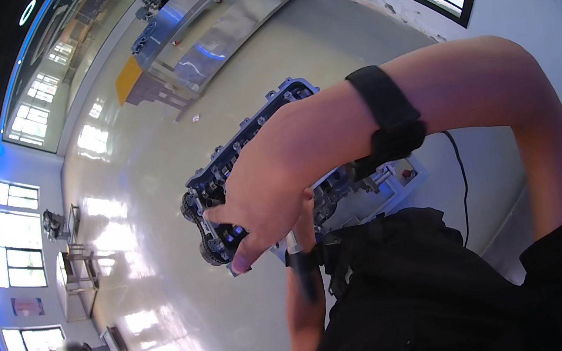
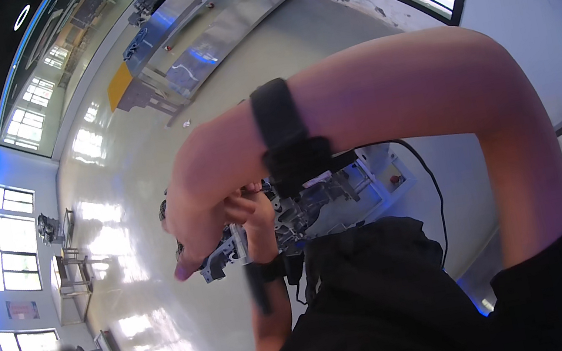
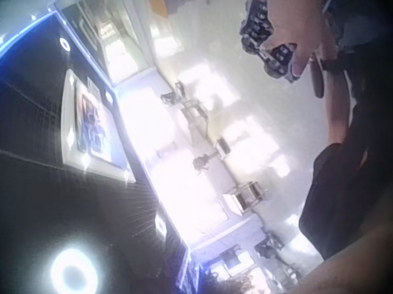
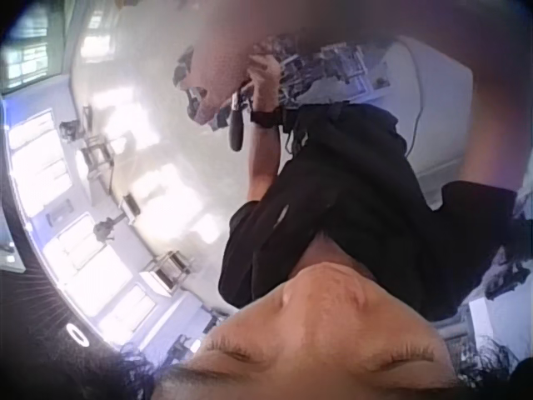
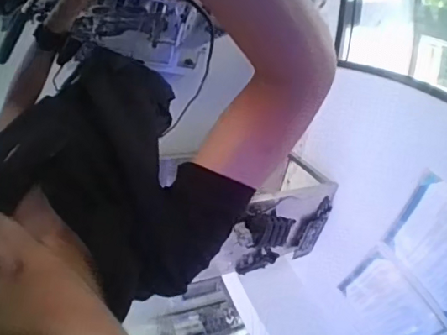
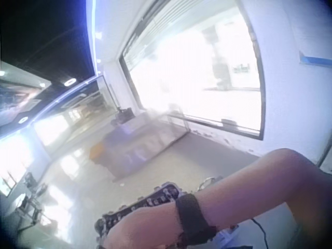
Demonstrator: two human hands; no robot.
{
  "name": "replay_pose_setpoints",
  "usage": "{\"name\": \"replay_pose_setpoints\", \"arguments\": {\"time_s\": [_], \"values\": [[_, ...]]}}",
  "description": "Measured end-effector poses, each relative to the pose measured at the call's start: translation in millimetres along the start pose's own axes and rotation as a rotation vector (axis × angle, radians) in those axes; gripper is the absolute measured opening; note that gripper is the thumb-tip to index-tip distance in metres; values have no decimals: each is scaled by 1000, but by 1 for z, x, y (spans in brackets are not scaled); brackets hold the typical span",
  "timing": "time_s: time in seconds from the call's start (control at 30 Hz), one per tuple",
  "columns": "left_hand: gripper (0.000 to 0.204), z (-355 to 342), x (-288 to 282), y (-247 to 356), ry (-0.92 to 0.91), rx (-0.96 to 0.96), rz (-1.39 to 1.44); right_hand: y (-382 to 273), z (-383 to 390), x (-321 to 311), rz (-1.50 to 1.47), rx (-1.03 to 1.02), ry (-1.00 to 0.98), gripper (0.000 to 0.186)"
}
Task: Tightening and loosening bolts on an engine block camshaft assembly using a ratchet and torque wrench.
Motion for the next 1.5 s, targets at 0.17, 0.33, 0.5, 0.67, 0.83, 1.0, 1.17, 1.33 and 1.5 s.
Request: {"name": "replay_pose_setpoints", "arguments": {"time_s": [0.17, 0.33, 0.5, 0.67, 0.83, 1.0, 1.17, 1.33, 1.5], "values": [[38, -5, 13, 16, 267, -22, -428, -2, -36, 10, 245, -114, 233, 68], [44, -25, 8, 8, 617, -183, 94, 27, -65, 5, 523, -64, 373, 64], [50, -35, 12, 18, 574, -181, 312, 55, -55, 0, 507, -28, 289, 65], [43, -7, -3, -12, 719, -135, -196, 16, -17, -3, 126, 95, 93, 72], [39, 12, 16, 19, 262, -21, -520, -17, -5, -2, -20, 34, 216, 60], [34, 12, 19, 14, 261, -44, -444, 6, -41, 15, 211, -192, 65, 33], [30, 6, 20, 15, 228, -11, -582, 9, -36, 28, 369, -253, 238, 31], [26, -10, 22, 10, 498, -173, -308, 14, -50, 30, 405, -207, 480, 29], [23, -24, 22, 18, 611, -275, -31, 36, -80, 33, 301, -46, 608, 21]]}}
Point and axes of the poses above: each hand's wrist, its own z-axis away from the middle knuckle, its own x-axis out of the palm, y = z × x, the point moved 1 cm from there along -z, towards the middle knuckle, and after that the axes turned 10 degrees about z, right-handed, at the moved point
